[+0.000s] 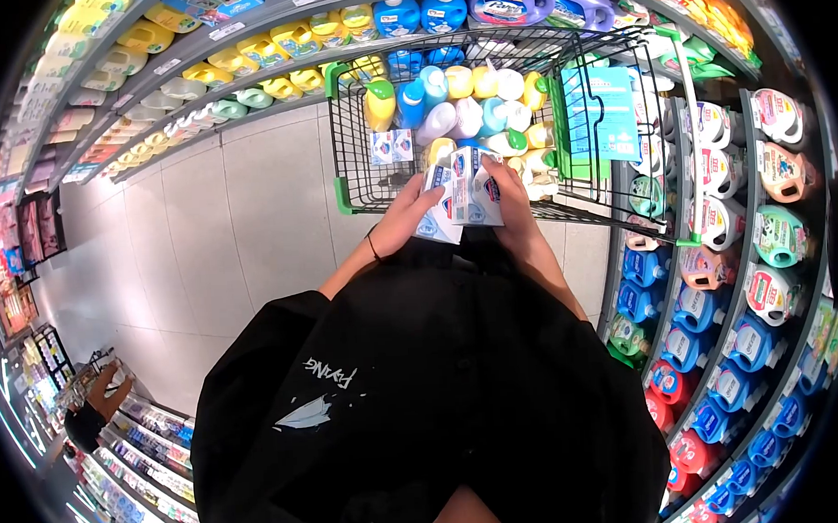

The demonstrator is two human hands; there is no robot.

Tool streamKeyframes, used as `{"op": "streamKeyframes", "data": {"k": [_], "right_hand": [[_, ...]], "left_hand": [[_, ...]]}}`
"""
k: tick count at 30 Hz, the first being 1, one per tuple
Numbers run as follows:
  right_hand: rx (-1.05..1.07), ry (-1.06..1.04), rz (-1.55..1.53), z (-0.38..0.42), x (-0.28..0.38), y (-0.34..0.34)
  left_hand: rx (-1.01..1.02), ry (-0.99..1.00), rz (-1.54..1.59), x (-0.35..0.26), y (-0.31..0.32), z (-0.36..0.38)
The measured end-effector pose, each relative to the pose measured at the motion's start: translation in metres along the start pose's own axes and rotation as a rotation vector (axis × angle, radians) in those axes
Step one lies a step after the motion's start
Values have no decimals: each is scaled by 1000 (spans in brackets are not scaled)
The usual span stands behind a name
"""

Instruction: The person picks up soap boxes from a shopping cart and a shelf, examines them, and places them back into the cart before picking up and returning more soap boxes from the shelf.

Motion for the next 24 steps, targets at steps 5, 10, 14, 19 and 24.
{"op": "streamKeyframes", "data": {"k": [5, 10, 14, 19, 24], "right_hand": [[-15, 13, 10, -2, 0, 1], [-24, 13, 6, -5, -1, -2], [-32, 12, 5, -7, 0, -1], [-22, 1, 2, -9, 0, -2], [-16, 8, -4, -10, 0, -2]], "left_hand": [[-7, 2, -6, 3, -3, -3], [-9, 4, 0, 3, -3, -5], [-7, 3, 3, 4, -5, -6], [-8, 0, 8, 2, -3, -6], [-2, 18, -13, 5, -5, -10]]}}
Point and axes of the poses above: each hand's wrist, its own z-axis away from the middle knuckle, its own y-axis out of the palm, x = y × z, the point moved 9 cm from there along -z, towards the middle knuckle, and after that the axes turned 11 degrees about -x, right-handed, at the moved point
